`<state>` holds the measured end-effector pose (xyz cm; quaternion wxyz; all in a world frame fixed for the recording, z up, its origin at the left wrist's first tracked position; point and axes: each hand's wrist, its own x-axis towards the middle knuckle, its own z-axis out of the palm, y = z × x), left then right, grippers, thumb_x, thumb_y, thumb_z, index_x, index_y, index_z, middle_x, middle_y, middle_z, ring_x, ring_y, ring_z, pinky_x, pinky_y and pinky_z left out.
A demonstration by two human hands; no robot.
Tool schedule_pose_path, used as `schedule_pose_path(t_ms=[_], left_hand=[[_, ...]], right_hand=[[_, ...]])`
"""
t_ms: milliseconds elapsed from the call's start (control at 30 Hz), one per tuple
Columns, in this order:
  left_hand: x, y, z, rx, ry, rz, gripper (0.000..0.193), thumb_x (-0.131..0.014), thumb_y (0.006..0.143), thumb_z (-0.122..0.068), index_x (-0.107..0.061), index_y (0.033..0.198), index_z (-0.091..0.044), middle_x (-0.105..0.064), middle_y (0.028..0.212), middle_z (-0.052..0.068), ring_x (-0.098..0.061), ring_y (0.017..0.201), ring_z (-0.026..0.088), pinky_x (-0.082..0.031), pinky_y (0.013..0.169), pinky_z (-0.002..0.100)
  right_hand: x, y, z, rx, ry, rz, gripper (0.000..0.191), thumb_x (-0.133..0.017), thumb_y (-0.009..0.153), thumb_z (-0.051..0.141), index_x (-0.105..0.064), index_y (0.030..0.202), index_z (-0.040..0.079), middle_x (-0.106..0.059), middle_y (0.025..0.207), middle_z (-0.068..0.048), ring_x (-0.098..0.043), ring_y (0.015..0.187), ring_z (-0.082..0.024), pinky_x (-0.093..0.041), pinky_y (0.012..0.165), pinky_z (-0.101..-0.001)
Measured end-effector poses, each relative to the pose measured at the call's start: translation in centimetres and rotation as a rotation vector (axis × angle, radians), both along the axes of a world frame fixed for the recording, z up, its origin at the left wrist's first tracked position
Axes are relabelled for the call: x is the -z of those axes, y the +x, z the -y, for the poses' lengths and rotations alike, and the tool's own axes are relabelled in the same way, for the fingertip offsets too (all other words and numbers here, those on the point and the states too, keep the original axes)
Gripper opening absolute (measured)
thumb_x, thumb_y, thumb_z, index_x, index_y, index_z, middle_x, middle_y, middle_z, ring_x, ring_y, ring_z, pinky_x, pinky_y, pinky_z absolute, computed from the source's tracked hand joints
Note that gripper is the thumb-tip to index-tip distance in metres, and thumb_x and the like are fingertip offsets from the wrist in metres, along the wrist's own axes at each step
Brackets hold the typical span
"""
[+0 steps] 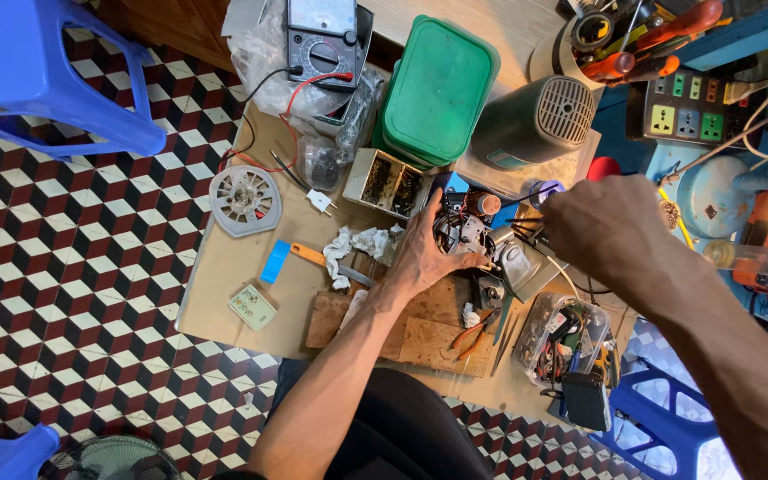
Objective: The person disassembles an electric motor on a workbench, using a screwdriver and a cordless drill to remove screws and separate components. They manipulate the motor housing and internal parts, then reassemble the unit with the drill.
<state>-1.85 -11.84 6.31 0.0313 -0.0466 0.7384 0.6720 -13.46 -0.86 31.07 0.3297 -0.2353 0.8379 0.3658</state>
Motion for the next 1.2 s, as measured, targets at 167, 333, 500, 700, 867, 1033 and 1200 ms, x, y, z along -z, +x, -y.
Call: schedule_pose_path(t_ms=[167, 333, 500, 700, 867, 1033, 1200], left_hand=[[1.1, 3.5, 1.7, -0.004, -0.176, -0.007, 0.129, -0.096, 0.058, -0.053, -0.031, 0.157, -0.001, -0.046, 0.155, 0.023, -0.044, 0.144, 0.037, -0.036, 0.12, 0.048], [3.2, 4.2, 0.9, -0.02, -0.119, -0.05, 0.12, -0.095, 0.063, -0.049, -0.035, 0.158, -0.006, -0.047, 0.156, 0.021, -0.046, 0.145, 0.036, -0.038, 0.121, 0.047], [4.0, 3.7, 0.5, -0.046, -0.088, -0.097, 0.118, -0.095, 0.062, -0.05, -0.038, 0.157, -0.011, -0.05, 0.155, 0.02, -0.049, 0.144, 0.035, -0.041, 0.121, 0.047], [3.5, 3.2, 0.1, -0.043, -0.084, -0.013, 0.119, -0.096, 0.058, -0.053, -0.041, 0.156, -0.012, -0.05, 0.153, 0.022, -0.049, 0.142, 0.037, -0.039, 0.12, 0.047], [3.4, 3.2, 0.1, -0.055, -0.024, -0.01, 0.117, -0.094, 0.059, -0.056, -0.043, 0.156, -0.013, -0.052, 0.153, 0.022, -0.05, 0.143, 0.036, -0.041, 0.121, 0.046], [3.8, 3.2, 0.0, -0.049, -0.044, 0.036, 0.118, -0.095, 0.058, -0.054, -0.041, 0.156, -0.017, -0.049, 0.153, 0.024, -0.046, 0.143, 0.038, -0.038, 0.119, 0.047], [4.7, 3.2, -0.2, -0.03, -0.059, 0.051, 0.117, -0.094, 0.06, -0.051, -0.038, 0.158, -0.022, -0.048, 0.155, 0.02, -0.046, 0.144, 0.037, -0.039, 0.121, 0.046]], right_hand=[[-4.0, 3.1, 0.5, 0.198, -0.1, 0.012, 0.038, -0.058, 0.095, 0.055, -0.066, 0.128, 0.038, -0.074, 0.073, 0.0, -0.071, 0.06, -0.02, -0.055, 0.056, -0.0366], [-0.2, 6.4, 2.1, 0.093, -0.268, 0.062, 0.033, -0.061, 0.094, 0.052, -0.075, 0.114, 0.031, -0.074, 0.07, -0.003, -0.07, 0.063, -0.023, -0.054, 0.061, -0.0406], [2.4, 7.5, 2.2, 0.225, -0.362, 0.026, 0.029, -0.059, 0.095, 0.044, -0.074, 0.116, 0.033, -0.072, 0.066, -0.006, -0.067, 0.052, -0.023, -0.054, 0.052, -0.0418], [3.2, 7.8, 2.3, 0.242, -0.367, 0.021, 0.027, -0.058, 0.097, 0.041, -0.075, 0.113, 0.029, -0.071, 0.063, -0.007, -0.067, 0.048, -0.023, -0.054, 0.052, -0.0401], [3.5, 7.9, 2.6, 0.175, -0.438, 0.005, 0.022, -0.06, 0.094, 0.035, -0.076, 0.102, 0.022, -0.071, 0.065, -0.01, -0.066, 0.051, -0.026, -0.054, 0.053, -0.0432], [3.9, 8.5, 2.9, 0.212, -0.346, 0.028, 0.024, -0.057, 0.098, 0.034, -0.074, 0.096, 0.018, -0.07, 0.066, -0.009, -0.068, 0.053, -0.025, -0.054, 0.056, -0.0418], [5.5, 9.5, 3.4, 0.101, -0.294, 0.022, 0.026, -0.049, 0.101, 0.024, -0.069, 0.091, 0.012, -0.066, 0.06, -0.007, -0.06, 0.047, -0.02, -0.047, 0.044, -0.0399]])
